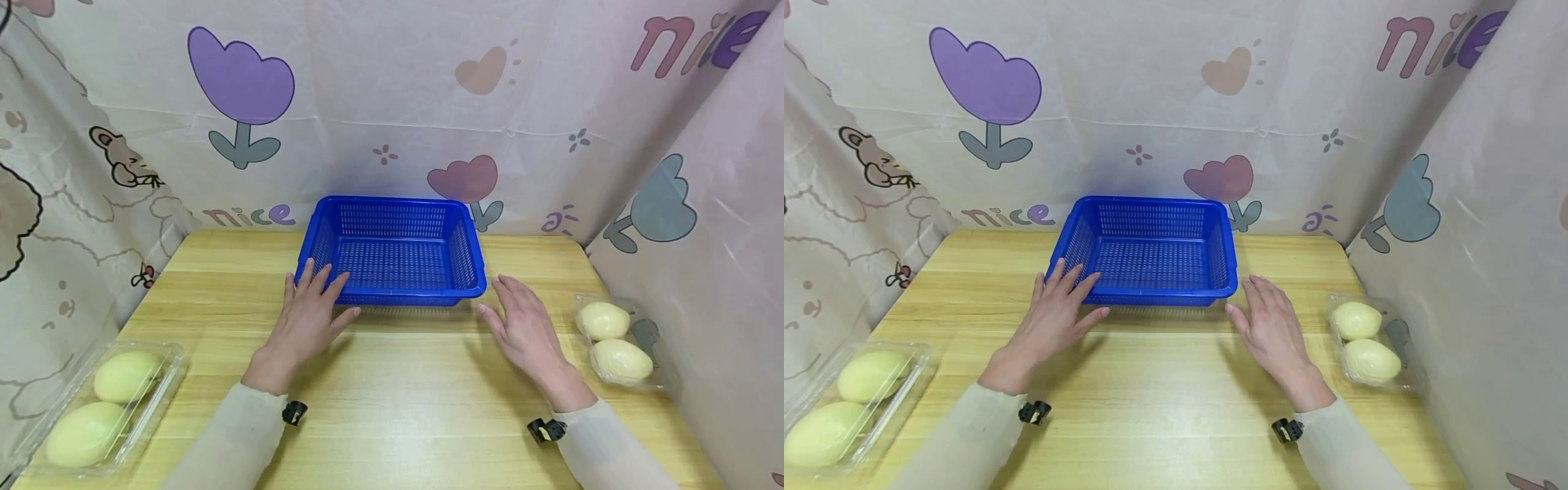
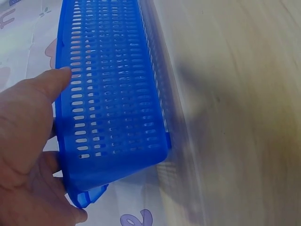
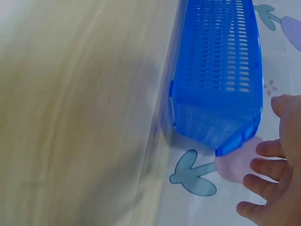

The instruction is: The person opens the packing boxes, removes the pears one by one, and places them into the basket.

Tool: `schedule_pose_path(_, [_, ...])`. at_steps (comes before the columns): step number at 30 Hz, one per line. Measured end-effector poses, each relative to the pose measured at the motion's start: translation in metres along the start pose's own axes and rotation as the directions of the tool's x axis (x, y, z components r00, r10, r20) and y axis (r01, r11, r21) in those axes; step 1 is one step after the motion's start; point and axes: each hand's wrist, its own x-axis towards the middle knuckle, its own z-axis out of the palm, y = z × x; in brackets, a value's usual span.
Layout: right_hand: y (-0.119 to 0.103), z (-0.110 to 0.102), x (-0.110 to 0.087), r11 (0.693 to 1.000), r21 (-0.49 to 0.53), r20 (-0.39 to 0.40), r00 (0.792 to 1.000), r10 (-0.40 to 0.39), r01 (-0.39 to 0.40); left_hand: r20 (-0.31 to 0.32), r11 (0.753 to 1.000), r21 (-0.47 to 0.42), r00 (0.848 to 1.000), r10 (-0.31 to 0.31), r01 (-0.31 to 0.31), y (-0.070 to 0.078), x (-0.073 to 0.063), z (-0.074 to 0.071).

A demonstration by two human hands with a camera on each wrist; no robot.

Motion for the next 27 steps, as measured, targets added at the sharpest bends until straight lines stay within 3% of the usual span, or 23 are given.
schedule_pose_path(8, [0.015,-0.012,-0.020,0.997,-0.004,-0.070,0.995,0.075,-0.075,-0.007,1.000,0.006,1.000,0.004,-0.004,0.000,-0.004,0.003])
schedule_pose_path(16, [0.039,-0.031,-0.049,0.980,-0.037,-0.123,0.974,0.189,-0.195,-0.022,1.000,-0.003,1.000,0.009,-0.009,0.002,-0.004,0.005])
schedule_pose_path(21, [0.056,-0.039,-0.068,0.960,-0.059,-0.155,0.952,0.263,-0.274,-0.026,1.000,-0.013,1.000,0.007,-0.007,0.003,-0.005,0.006])
schedule_pose_path(27, [0.072,-0.046,-0.087,0.907,-0.086,-0.151,0.906,0.396,-0.412,-0.036,1.000,-0.003,0.999,0.009,-0.009,0.003,-0.004,0.007])
